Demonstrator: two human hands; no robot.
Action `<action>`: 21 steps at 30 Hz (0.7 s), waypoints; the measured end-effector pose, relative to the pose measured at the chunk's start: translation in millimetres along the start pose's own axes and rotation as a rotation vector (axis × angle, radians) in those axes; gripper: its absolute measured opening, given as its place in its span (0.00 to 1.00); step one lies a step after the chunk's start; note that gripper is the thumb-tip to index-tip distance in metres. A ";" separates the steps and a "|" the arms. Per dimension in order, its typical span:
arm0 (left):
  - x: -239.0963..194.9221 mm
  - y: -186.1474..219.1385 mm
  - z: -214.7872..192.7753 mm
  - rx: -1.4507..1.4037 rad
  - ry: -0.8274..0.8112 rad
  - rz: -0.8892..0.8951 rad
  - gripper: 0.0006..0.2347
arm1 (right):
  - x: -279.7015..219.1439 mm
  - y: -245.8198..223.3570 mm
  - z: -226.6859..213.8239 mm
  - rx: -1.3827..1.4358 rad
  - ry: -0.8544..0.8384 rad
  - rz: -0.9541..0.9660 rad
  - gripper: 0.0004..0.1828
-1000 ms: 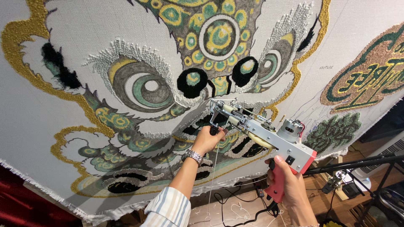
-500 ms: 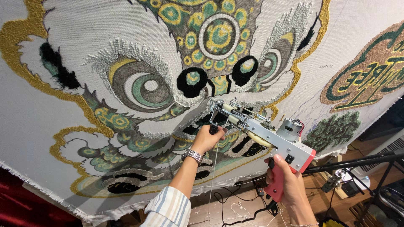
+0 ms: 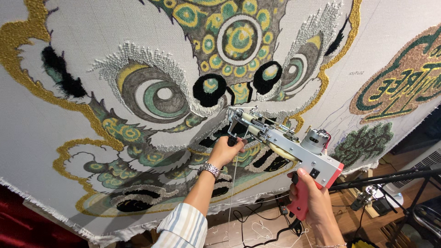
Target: The person uses a handheld electric tufting gun to apply white yarn into a large canvas stretched on a frame. They focus on filling in the nose and mouth area of a stylized lion face design, moving the tool steadily across the surface to create a textured pile.
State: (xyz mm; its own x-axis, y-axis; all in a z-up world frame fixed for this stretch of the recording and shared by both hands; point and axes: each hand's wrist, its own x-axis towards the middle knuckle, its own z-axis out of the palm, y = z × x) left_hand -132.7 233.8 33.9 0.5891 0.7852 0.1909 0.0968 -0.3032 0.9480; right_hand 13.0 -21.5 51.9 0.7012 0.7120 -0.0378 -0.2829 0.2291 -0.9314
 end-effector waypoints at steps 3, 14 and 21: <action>2.1 -4.4 0.1 0.067 0.015 -0.034 0.12 | -1.0 -1.0 2.7 -0.002 0.009 0.008 0.22; 11.3 -1.6 -5.0 0.087 -0.006 -0.104 0.14 | -7.3 -7.1 20.5 -0.058 0.068 0.018 0.23; 27.5 -0.5 -15.9 0.076 -0.053 -0.203 0.12 | -9.5 -1.7 42.0 -0.068 0.059 -0.052 0.18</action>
State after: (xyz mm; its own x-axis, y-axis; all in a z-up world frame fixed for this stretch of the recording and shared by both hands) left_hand -129.3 264.2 42.8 0.5928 0.8051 -0.0177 0.2765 -0.1829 0.9435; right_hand -20.6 -0.7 69.1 0.7519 0.6592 -0.0081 -0.2014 0.2180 -0.9549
